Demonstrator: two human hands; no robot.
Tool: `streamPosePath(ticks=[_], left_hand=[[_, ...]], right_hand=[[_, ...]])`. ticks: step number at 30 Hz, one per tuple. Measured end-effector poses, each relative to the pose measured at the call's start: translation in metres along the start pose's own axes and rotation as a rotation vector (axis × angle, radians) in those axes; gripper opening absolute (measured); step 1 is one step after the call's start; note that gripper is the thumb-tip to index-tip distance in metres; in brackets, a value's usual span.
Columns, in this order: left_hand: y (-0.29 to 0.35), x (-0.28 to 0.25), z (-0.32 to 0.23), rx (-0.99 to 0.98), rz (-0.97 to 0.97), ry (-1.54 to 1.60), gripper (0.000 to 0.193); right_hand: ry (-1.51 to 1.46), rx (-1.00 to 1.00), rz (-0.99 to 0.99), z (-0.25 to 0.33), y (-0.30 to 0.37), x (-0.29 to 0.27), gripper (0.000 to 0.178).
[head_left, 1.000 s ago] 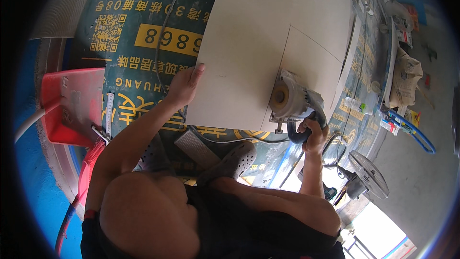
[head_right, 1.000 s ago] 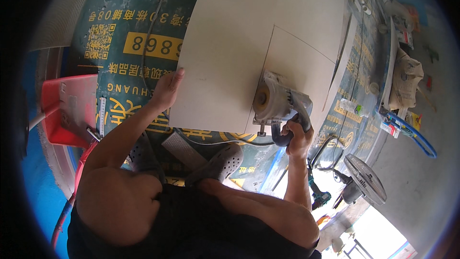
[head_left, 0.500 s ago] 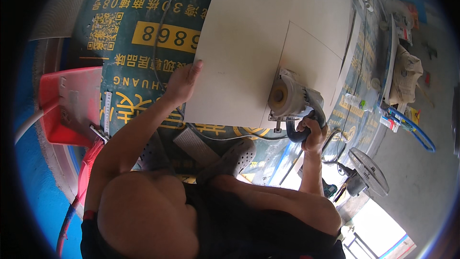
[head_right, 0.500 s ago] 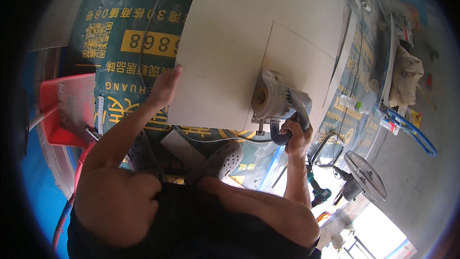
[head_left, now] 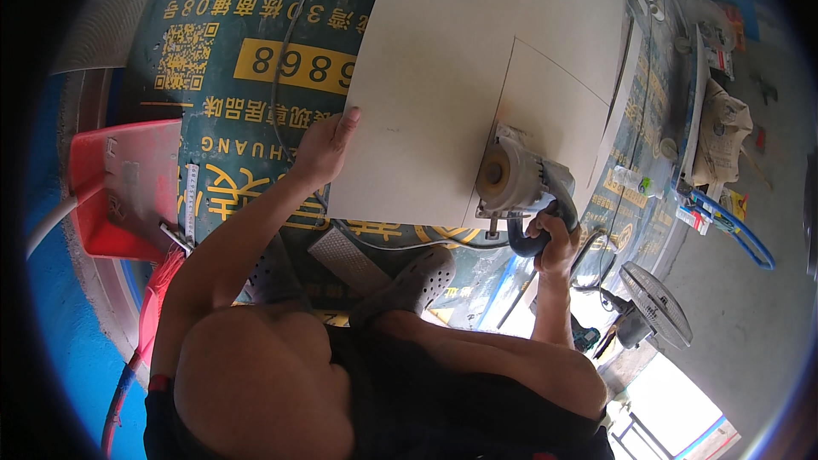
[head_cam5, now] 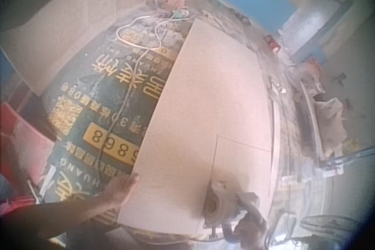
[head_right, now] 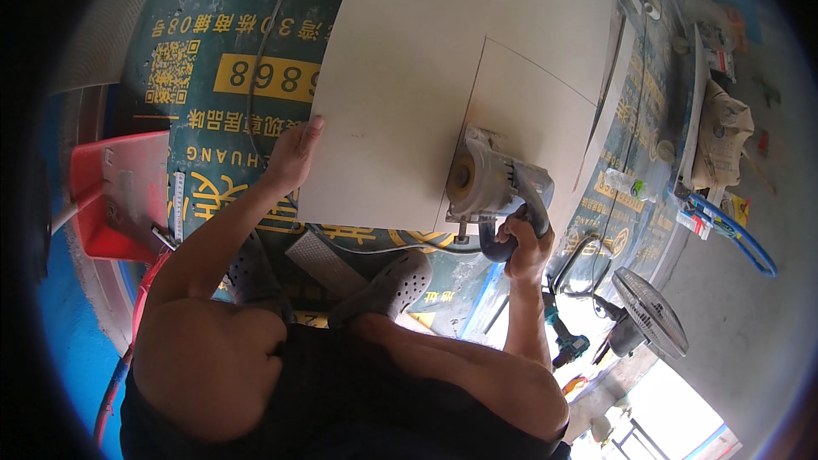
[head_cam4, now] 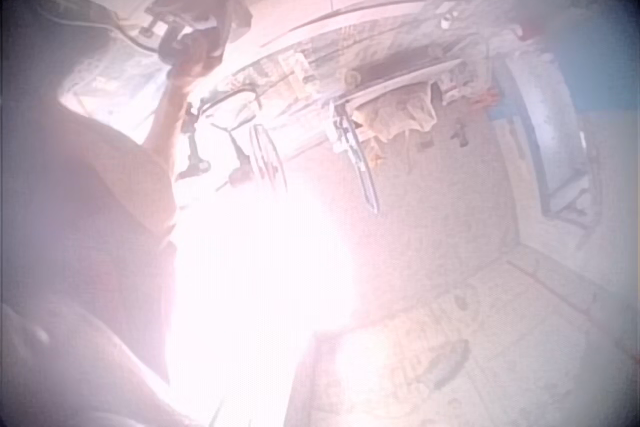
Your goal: The person uses a hand-held circular saw to cut a rectangular piece from a tile, removes the cut piece by hand, and then picks up the remaining L-shaped tile.
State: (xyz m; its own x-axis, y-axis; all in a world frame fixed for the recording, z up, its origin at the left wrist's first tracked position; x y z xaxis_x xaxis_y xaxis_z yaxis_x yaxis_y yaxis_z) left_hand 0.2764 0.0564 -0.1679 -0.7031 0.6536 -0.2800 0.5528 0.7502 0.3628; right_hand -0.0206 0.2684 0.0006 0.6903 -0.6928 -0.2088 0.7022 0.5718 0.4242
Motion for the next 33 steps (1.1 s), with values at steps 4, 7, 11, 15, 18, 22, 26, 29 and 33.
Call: streamPosePath(ticks=[4, 7, 11, 15, 18, 22, 26, 29, 33], left_hand=[[0.0, 0.0, -0.001, 0.012, -0.005, 0.0, 0.076], [0.0, 0.0, -0.001, 0.018, -0.002, -0.008, 0.075], [0.001, -0.001, -0.004, 0.012, 0.004, -0.013, 0.076], [0.002, -0.003, -0.004, 0.015, 0.001, 0.004, 0.077], [0.002, -0.002, -0.005, -0.004, 0.012, -0.004, 0.077], [0.002, -0.001, -0.001, 0.001, 0.004, -0.01, 0.077], [0.002, -0.001, -0.004, -0.003, 0.014, 0.007, 0.078], [0.003, -0.002, -0.003, -0.004, 0.023, -0.006, 0.079], [0.002, -0.001, -0.002, -0.004, 0.02, -0.007, 0.079]], right_hand=[[-0.016, 0.013, -0.001, -0.004, 0.0, -0.004, 0.006], [-0.014, 0.015, 0.005, -0.004, 0.002, -0.005, 0.007], [-0.036, 0.02, 0.008, -0.006, 0.004, -0.005, 0.008], [-0.021, 0.015, -0.005, -0.004, 0.008, -0.003, 0.008], [-0.025, 0.013, 0.0, -0.005, 0.008, -0.005, 0.008], [-0.025, 0.026, -0.01, -0.009, 0.009, -0.007, 0.008], [-0.009, 0.022, -0.004, -0.011, 0.01, -0.009, 0.008], [0.001, 0.023, -0.015, -0.012, 0.013, -0.01, 0.007], [-0.017, 0.029, -0.015, -0.013, 0.016, -0.012, 0.007]])
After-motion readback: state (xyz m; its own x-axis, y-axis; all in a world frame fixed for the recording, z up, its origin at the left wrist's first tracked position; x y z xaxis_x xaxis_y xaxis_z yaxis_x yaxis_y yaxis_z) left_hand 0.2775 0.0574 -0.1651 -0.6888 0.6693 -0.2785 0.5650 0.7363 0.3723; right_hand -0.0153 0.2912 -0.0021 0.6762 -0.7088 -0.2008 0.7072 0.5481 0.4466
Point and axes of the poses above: each hand's wrist, its own y-axis away from the middle knuckle, its own x-axis out of the palm, z = x × y, the point moved 4 cm from there along -y, towards the middle knuckle, and after that the axes turned 2 degrees about x, right-handed, at the moved point
